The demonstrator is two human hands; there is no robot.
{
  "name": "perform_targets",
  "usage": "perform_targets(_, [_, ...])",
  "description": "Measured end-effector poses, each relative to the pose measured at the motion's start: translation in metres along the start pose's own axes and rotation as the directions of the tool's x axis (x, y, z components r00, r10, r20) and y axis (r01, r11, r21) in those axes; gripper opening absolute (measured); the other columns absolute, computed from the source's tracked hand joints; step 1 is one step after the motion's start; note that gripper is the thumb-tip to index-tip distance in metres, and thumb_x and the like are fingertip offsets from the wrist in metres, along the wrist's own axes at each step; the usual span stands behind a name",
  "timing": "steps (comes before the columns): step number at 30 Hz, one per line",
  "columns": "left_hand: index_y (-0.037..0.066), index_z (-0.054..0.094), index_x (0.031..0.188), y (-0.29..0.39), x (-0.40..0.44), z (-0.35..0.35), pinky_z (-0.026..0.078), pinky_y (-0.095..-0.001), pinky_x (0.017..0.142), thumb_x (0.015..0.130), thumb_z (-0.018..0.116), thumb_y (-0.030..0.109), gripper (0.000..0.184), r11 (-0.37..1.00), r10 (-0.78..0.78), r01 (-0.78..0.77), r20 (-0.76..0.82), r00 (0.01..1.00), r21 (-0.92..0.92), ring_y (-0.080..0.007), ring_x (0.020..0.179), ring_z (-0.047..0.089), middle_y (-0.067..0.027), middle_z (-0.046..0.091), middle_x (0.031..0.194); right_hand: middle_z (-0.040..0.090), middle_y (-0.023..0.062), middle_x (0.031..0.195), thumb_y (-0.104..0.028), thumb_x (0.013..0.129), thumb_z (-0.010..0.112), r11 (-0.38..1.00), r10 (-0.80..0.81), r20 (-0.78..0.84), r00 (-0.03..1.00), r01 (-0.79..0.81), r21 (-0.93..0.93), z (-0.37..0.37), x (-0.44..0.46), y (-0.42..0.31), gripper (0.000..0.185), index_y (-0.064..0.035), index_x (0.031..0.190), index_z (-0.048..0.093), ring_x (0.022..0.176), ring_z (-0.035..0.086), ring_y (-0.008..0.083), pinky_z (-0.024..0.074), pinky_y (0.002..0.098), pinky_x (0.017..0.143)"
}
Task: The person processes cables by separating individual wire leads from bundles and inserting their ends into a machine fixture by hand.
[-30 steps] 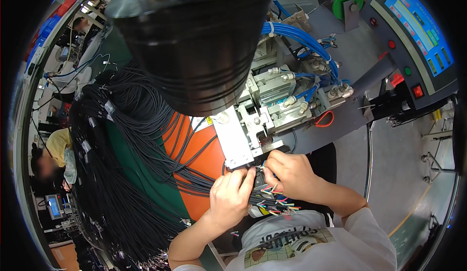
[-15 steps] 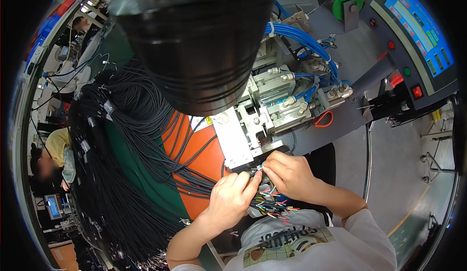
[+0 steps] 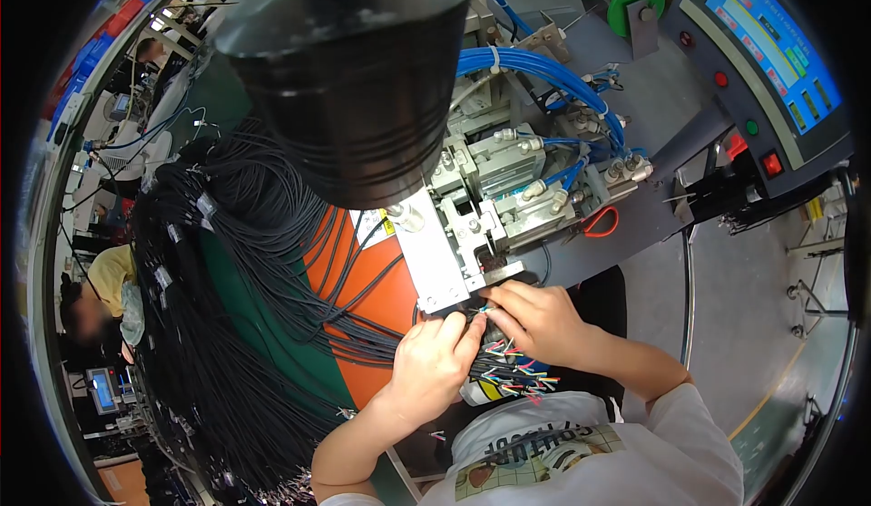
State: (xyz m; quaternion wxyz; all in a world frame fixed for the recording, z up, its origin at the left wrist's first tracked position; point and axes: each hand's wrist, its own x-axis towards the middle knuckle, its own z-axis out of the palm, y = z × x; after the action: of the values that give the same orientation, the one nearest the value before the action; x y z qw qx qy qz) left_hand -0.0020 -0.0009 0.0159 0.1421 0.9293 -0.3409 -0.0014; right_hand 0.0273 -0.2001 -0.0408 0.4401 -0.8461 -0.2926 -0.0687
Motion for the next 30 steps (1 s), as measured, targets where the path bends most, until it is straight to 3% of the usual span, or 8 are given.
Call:
perform_targets(4, [0.002, 0.065, 0.116, 0.003, 0.000, -0.004, 0.049, -0.0359, 0.071, 0.072, 0.063, 0.008, 0.044, 0.997, -0.070, 0.070, -0.012, 0.997, -0.016, -0.0252, 0.082, 0.059, -0.0093, 0.055, 0.092, 0.066, 0.0108, 0.078, -0.005, 0.082, 0.068, 1.000, 0.023, -0.012, 1.000, -0.023, 0.011, 0.002, 0.003, -0.002, 0.008, -0.0016, 0.088, 0.065, 0.058, 0.064, 0.0248, 0.0506, 0.0346, 0.051])
perform_targets(10, [0.004, 0.067, 0.108, -0.011, -0.021, 0.007, 0.049, -0.0382, 0.072, 0.057, 0.073, 0.000, 0.051, 0.990, -0.112, 0.086, -0.243, 0.964, -0.115, -0.0293, 0.084, 0.061, -0.0098, 0.061, 0.094, 0.065, 0.0093, 0.071, -0.006, 0.080, 0.068, 0.985, 0.118, 0.045, 0.992, -0.123, 0.124, 0.001, 0.005, 0.004, 0.008, -0.0017, 0.086, 0.065, 0.052, 0.062, 0.0210, 0.0487, 0.0327, 0.049])
perform_targets(17, [-0.001, 0.065, 0.104, -0.012, -0.023, 0.010, 0.041, -0.0392, 0.065, 0.068, 0.068, -0.001, 0.036, 0.985, -0.174, 0.169, -0.257, 0.951, -0.039, -0.0273, 0.074, 0.056, -0.0112, 0.058, 0.087, 0.066, 0.0048, 0.077, -0.005, 0.080, 0.073, 0.963, 0.206, -0.059, 0.977, -0.191, 0.191, -0.002, -0.006, 0.001, 0.020, -0.0012, 0.098, 0.067, 0.048, 0.053, 0.0107, 0.0421, 0.0254, 0.047])
perform_targets(18, [-0.001, 0.065, 0.103, -0.012, -0.021, 0.011, 0.041, -0.0392, 0.065, 0.070, 0.068, 0.000, 0.033, 0.984, -0.178, 0.171, -0.270, 0.946, -0.048, -0.0275, 0.072, 0.056, -0.0113, 0.058, 0.085, 0.064, 0.0033, 0.085, -0.011, 0.082, 0.073, 0.920, 0.275, 0.090, 0.957, -0.289, 0.265, -0.012, -0.006, -0.011, 0.023, -0.0040, 0.104, 0.067, 0.053, 0.056, 0.0125, 0.0458, 0.0276, 0.052])
perform_targets(20, [-0.001, 0.065, 0.101, -0.012, -0.019, 0.014, 0.041, -0.0392, 0.063, 0.076, 0.068, 0.002, 0.025, 0.982, -0.188, 0.175, -0.284, 0.940, -0.073, -0.0280, 0.069, 0.056, -0.0114, 0.057, 0.080, 0.064, 0.0040, 0.089, -0.009, 0.082, 0.074, 0.817, 0.191, 0.227, 0.955, -0.283, 0.502, -0.019, -0.001, -0.025, 0.025, -0.0031, 0.106, 0.067, 0.055, 0.056, 0.0102, 0.0459, 0.0267, 0.053])
perform_targets(21, [-0.001, 0.064, 0.097, -0.011, -0.015, 0.011, 0.044, -0.0390, 0.061, 0.080, 0.071, 0.005, 0.020, 0.980, -0.188, 0.159, -0.290, 0.938, -0.123, -0.0293, 0.067, 0.059, -0.0120, 0.061, 0.078, 0.065, 0.0059, 0.090, -0.006, 0.082, 0.073, 0.843, 0.023, 0.184, 0.983, -0.118, 0.525, -0.010, -0.003, -0.016, 0.027, -0.0026, 0.108, 0.067, 0.058, 0.057, 0.0107, 0.0466, 0.0267, 0.055])
perform_targets(24, [-0.002, 0.063, 0.096, -0.012, -0.016, 0.005, 0.049, -0.0385, 0.060, 0.079, 0.075, 0.006, 0.023, 0.928, -0.141, 0.040, -0.248, 0.958, -0.371, -0.0291, 0.067, 0.063, -0.0123, 0.064, 0.080, 0.065, 0.0060, 0.091, -0.004, 0.083, 0.072, 0.918, -0.026, -0.067, 0.997, 0.051, 0.393, 0.004, 0.002, -0.009, 0.026, -0.0034, 0.108, 0.067, 0.061, 0.059, 0.0108, 0.0469, 0.0255, 0.056])
perform_targets(30, [0.000, 0.063, 0.093, -0.005, -0.015, 0.009, 0.049, -0.0340, 0.053, 0.075, 0.075, 0.000, 0.021, 0.953, -0.161, 0.025, -0.431, 0.888, -0.304, -0.0269, 0.058, 0.063, -0.0114, 0.063, 0.072, 0.066, 0.0048, 0.099, -0.001, 0.090, 0.066, 0.484, 0.274, 0.290, 0.917, -0.392, 0.782, 0.003, -0.009, -0.011, 0.038, 0.0012, 0.126, 0.056, 0.068, 0.060, 0.0022, 0.0461, 0.0179, 0.059])
